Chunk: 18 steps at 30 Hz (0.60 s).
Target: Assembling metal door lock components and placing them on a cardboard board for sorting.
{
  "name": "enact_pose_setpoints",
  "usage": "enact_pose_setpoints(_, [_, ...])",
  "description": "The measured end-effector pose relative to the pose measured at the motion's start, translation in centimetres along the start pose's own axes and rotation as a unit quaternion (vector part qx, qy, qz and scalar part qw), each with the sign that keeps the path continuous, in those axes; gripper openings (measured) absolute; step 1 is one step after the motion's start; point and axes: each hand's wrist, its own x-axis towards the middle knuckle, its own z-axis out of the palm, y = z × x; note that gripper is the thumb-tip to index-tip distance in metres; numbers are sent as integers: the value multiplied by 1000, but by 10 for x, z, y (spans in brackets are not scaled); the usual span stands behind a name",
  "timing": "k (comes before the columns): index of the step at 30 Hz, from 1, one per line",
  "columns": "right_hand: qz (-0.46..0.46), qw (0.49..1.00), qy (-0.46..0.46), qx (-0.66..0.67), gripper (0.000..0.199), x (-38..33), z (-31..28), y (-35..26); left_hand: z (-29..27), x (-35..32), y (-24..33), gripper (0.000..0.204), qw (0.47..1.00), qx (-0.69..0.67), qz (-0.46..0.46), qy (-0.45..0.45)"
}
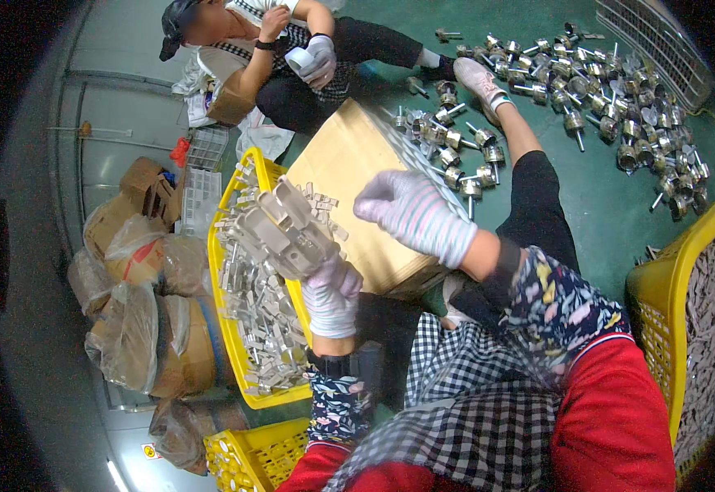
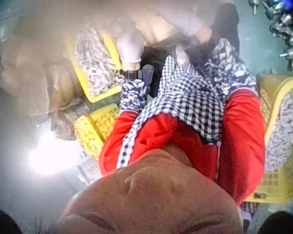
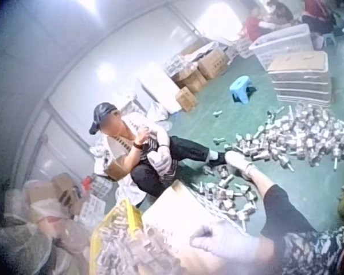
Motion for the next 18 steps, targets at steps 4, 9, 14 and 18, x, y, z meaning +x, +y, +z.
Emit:
enact_pose_setpoints(4, [-311,945,72,-70,12,-13,-2,-14,-5,-8,-13,26,989,-133,-47,-44])
enact_pose_setpoints(9, [-222,973,62,-16,15,-2,13,-1,10,-16,-9,29,993,-99,-59,-36])
enact_pose_setpoints(14, [-117,983,-57,132,20,0,28,-7,16,-27,-2,38,985,-122,-52,-112])
enact_pose_setpoints(18, [-41,967,-131,213,22,1,27,-12,12,-30,-3,25,981,-128,-51,-139])
